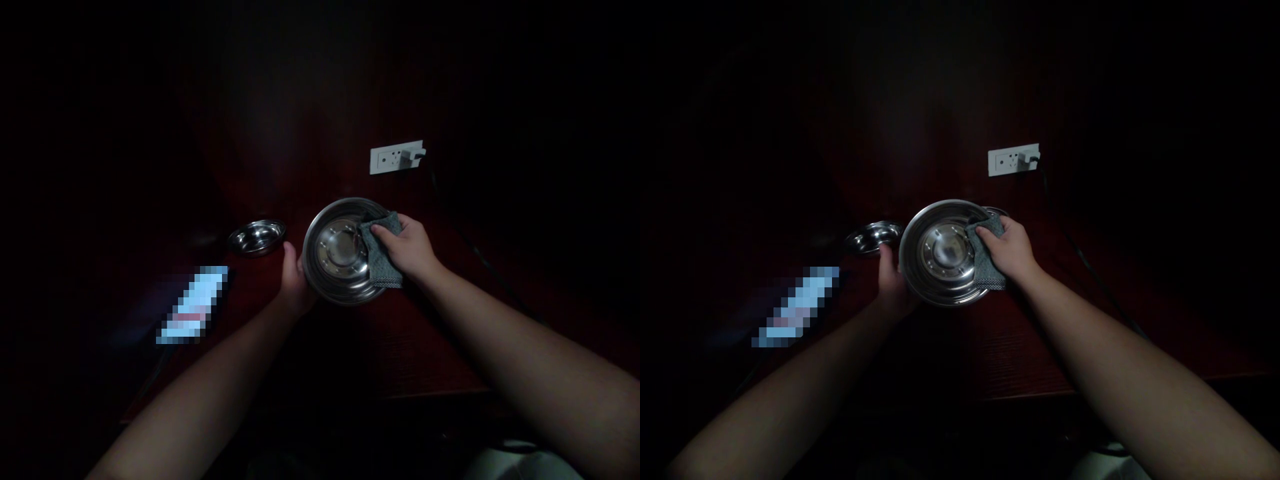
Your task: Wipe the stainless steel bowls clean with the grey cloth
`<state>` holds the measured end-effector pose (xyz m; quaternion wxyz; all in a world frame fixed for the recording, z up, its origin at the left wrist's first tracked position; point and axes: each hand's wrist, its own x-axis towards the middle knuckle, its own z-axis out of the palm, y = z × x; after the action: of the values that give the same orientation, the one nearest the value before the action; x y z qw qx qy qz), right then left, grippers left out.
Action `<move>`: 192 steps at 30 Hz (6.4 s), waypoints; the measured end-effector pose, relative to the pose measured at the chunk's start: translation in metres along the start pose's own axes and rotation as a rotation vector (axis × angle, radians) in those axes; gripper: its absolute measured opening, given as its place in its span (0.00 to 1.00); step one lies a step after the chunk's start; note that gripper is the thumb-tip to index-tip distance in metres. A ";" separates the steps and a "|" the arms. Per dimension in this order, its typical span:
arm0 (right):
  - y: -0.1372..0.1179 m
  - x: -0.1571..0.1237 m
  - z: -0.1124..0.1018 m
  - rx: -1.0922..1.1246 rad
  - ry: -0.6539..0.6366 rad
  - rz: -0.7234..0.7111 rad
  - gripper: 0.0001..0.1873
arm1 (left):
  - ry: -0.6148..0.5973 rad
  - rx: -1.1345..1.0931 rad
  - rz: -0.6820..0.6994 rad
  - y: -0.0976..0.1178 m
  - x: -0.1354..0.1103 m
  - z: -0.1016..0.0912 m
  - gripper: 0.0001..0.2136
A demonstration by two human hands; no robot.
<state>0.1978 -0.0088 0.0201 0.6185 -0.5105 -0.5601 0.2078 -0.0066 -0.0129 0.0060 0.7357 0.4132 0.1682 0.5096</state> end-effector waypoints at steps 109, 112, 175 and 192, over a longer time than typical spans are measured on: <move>0.001 0.003 -0.005 0.183 -0.092 0.176 0.16 | -0.091 0.109 -0.248 -0.001 -0.003 -0.010 0.21; -0.004 0.002 -0.008 0.217 -0.127 0.222 0.16 | -0.116 0.128 -0.277 0.002 -0.001 -0.014 0.21; 0.005 -0.006 0.004 -0.074 0.020 -0.050 0.22 | -0.027 0.641 0.303 0.000 0.000 -0.006 0.25; 0.001 0.000 -0.008 -0.032 0.305 -0.152 0.25 | -0.087 0.713 0.312 0.000 -0.002 -0.011 0.23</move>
<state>0.2060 -0.0114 0.0203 0.7022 -0.5019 -0.5000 0.0715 -0.0152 -0.0100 -0.0010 0.4662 0.6847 0.2386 0.5069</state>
